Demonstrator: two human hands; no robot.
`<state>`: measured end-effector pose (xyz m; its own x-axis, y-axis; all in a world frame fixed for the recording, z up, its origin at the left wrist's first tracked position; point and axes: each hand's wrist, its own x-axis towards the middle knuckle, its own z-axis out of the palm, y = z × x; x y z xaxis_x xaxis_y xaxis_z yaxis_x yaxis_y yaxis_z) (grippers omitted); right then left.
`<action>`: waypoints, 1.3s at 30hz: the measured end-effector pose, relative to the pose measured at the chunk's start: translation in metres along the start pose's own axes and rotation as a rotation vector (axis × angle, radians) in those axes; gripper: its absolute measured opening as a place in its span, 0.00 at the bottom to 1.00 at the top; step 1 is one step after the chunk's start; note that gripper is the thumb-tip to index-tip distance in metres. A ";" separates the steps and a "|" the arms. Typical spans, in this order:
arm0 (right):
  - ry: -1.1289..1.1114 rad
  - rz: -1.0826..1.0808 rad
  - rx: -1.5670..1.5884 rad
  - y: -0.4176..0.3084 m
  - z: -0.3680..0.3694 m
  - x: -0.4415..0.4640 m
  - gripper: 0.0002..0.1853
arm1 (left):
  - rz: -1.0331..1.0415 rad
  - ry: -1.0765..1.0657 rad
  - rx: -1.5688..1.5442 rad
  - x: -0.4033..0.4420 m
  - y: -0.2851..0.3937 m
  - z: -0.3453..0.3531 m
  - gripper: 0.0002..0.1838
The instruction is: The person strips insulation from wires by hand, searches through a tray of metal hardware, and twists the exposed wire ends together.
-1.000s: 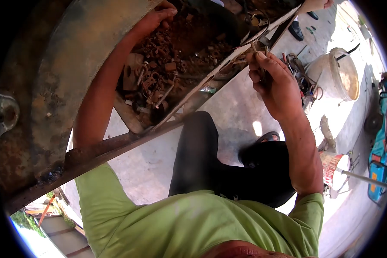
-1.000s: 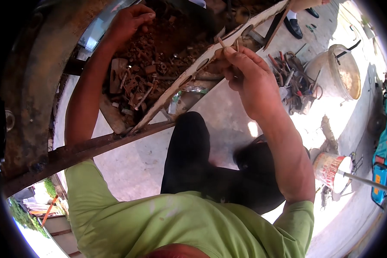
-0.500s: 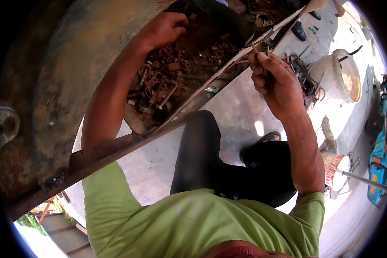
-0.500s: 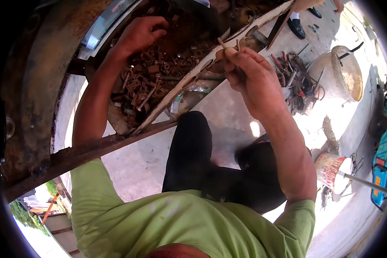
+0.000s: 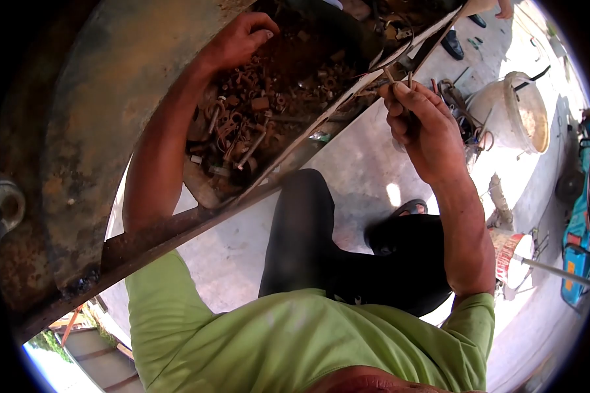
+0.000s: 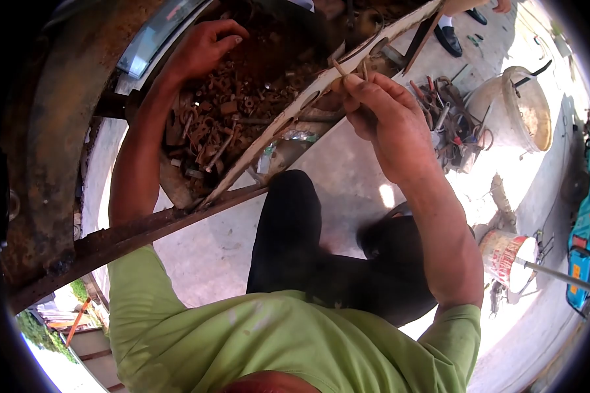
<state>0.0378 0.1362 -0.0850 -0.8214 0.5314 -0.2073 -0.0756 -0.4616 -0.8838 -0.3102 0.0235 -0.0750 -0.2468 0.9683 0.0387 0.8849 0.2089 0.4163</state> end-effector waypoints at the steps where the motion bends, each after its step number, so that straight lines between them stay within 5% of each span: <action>1: -0.007 0.003 0.006 0.000 -0.001 0.000 0.13 | -0.063 0.033 -0.107 0.000 0.002 0.000 0.12; 5: -0.023 0.010 0.021 0.000 -0.002 0.001 0.13 | -0.185 0.038 -1.061 0.010 -0.038 -0.017 0.13; 8: -0.006 0.004 0.030 -0.001 0.000 0.000 0.13 | -0.379 0.127 -1.311 0.018 -0.053 0.003 0.25; 16: -0.006 -0.001 0.047 -0.002 -0.003 0.000 0.13 | -0.488 -0.005 -1.074 0.010 -0.012 -0.011 0.14; 23: 0.019 -0.009 0.040 -0.002 -0.003 0.001 0.12 | 0.145 0.349 -0.580 0.042 -0.076 0.041 0.12; 26: -0.001 -0.013 -0.002 0.002 -0.010 0.003 0.12 | 0.359 0.117 -0.303 0.004 0.033 0.014 0.15; 30: 0.003 -0.018 -0.036 0.000 -0.007 0.003 0.12 | 0.488 -0.078 -0.242 -0.018 0.085 0.047 0.19; 31: 0.018 -0.028 -0.020 0.001 -0.006 0.004 0.11 | 0.316 -0.233 -0.113 -0.020 0.091 0.039 0.19; 34: 0.060 -0.050 0.017 0.003 0.000 0.006 0.10 | 0.213 -0.240 0.163 -0.014 0.079 0.031 0.19; 39: 0.080 -0.062 0.029 0.000 0.001 0.004 0.10 | 0.124 0.135 0.241 -0.005 0.034 0.017 0.15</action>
<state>0.0341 0.1375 -0.0859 -0.7669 0.6140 -0.1869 -0.1417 -0.4461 -0.8837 -0.2725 0.0282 -0.0765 -0.1674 0.9648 0.2030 0.9758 0.1327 0.1739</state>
